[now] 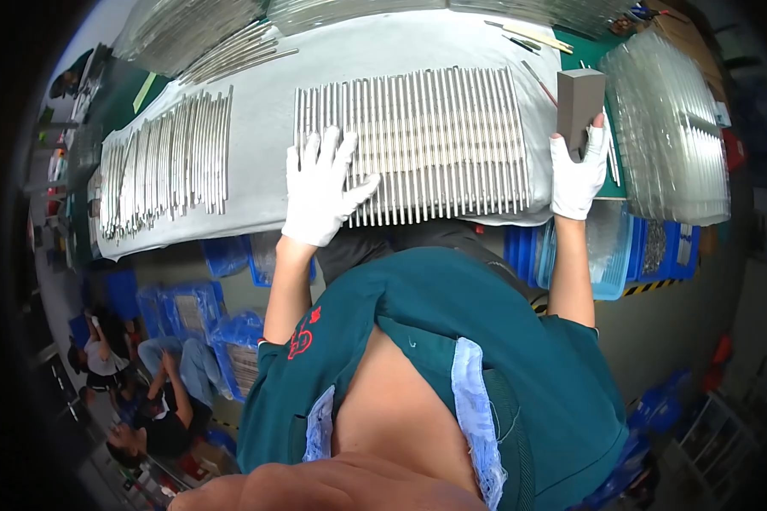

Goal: The worker is using a sanding block to polish or sand a series of long metal rods laid out on a workbench.

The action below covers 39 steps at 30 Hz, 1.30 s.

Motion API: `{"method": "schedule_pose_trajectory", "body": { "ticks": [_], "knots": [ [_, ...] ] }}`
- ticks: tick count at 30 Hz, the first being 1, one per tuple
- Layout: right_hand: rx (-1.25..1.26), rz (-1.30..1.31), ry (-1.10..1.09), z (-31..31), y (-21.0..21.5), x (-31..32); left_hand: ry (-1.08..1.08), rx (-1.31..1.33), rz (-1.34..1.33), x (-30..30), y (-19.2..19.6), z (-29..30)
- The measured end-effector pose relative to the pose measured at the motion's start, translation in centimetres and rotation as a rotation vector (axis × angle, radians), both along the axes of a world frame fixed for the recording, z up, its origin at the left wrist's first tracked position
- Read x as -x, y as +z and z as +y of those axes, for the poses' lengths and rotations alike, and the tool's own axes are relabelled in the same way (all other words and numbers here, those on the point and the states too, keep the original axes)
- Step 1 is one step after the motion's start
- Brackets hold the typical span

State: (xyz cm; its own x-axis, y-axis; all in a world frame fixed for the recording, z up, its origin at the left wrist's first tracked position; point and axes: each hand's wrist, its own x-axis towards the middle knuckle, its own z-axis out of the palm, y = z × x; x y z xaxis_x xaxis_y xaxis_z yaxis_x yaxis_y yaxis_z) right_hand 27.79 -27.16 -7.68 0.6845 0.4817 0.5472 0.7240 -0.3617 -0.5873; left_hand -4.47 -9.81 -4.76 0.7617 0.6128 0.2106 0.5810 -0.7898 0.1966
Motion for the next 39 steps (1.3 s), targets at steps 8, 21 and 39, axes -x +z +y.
{"method": "schedule_pose_trajectory", "body": {
  "ticks": [8, 21, 39],
  "knots": [
    [-0.045, -0.064, 0.019, -0.3, -0.3, -0.3, -0.017, -0.140, 0.123, 3.1, 0.5, 1.3],
    [-0.072, -0.100, 0.045, 0.1, -0.4, -0.2, -0.237, 0.046, 0.016, -5.6, 0.1, -2.0],
    [-0.100, -0.112, 0.041, 0.1, -0.4, 0.0, -0.497, 0.027, -0.056, -10.1, 0.5, -3.0]
  ]
}}
